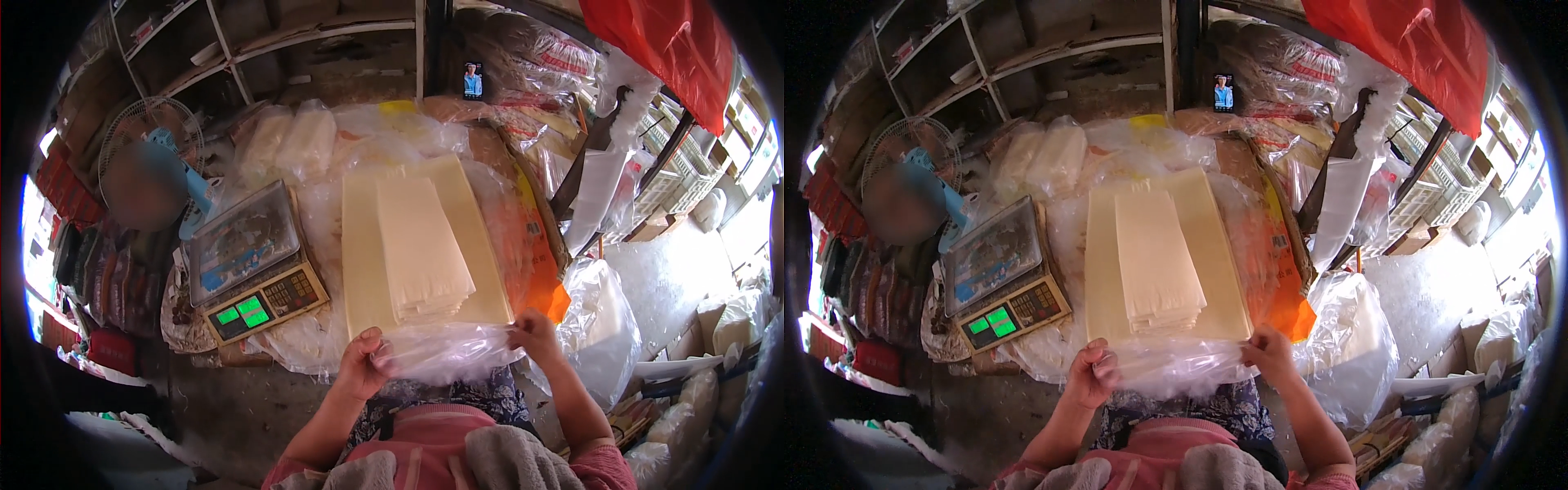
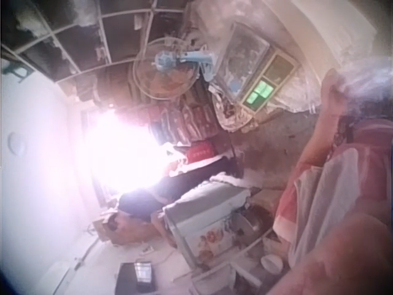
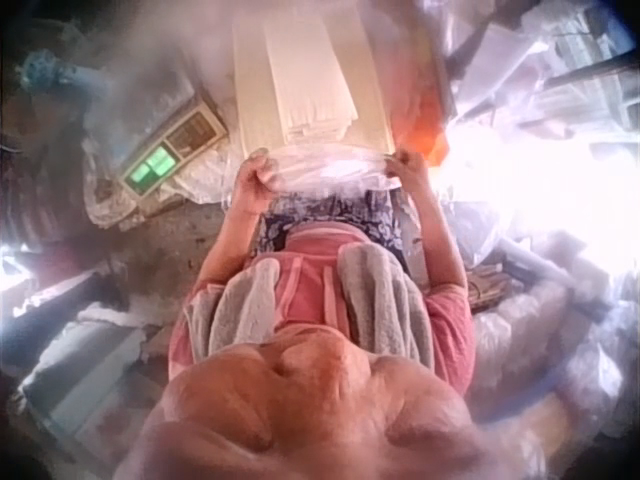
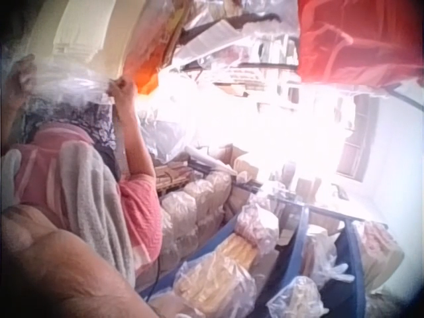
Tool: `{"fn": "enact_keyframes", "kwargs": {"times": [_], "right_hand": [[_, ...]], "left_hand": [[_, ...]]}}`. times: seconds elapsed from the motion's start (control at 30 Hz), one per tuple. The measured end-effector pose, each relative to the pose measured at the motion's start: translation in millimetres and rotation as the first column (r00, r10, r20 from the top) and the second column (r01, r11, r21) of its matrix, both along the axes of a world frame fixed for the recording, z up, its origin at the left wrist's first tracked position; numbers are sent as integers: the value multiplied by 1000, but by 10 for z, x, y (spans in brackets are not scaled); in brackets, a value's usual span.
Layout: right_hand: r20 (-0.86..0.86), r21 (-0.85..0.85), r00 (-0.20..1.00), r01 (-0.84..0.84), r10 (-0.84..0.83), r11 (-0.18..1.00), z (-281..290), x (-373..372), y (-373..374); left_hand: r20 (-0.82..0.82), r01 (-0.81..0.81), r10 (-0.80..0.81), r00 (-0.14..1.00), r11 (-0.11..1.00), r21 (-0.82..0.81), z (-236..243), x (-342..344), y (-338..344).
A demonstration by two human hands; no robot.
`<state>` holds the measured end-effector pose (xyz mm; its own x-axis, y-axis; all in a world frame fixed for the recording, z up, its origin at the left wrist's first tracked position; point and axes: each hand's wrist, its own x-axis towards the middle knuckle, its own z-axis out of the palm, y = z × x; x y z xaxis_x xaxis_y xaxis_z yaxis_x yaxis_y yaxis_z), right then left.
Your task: The person picks up thin rectangular food sheets from a stack, places them onto a digital scale to weigh them, then takes a weighed stack, folds it, and inserts it into a clear plastic bag.
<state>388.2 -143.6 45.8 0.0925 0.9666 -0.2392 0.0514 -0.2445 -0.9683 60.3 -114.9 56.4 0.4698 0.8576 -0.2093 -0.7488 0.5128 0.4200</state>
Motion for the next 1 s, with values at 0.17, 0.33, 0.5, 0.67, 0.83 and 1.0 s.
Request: {"fn": "enact_keyframes", "kwargs": {"times": [0.17,0.33,0.5,0.67,0.83,1.0], "right_hand": [[-338,-75,919,190,-204,979,355,-150,-50],[-963,-11,268,-98,15,995,278,101,-134],[386,682,826,43,-410,730,736,-118,70],[395,510,836,-544,380,667,966,-877,-32],[525,-128,52,-982,850,139,287,-632,151],[507,-174,206,-926,837,334,681,-584,373]], "left_hand": [[-204,119,-102,974,990,74,17,-2,-66],[-567,-56,72,821,997,45,93,-9,86],[-572,13,23,820,998,59,346,134,73],[-542,162,-65,838,978,134,562,348,94],[-443,-186,258,858,962,198,570,-81,393],[-382,501,914,134,271,822,676,-90,236]]}}
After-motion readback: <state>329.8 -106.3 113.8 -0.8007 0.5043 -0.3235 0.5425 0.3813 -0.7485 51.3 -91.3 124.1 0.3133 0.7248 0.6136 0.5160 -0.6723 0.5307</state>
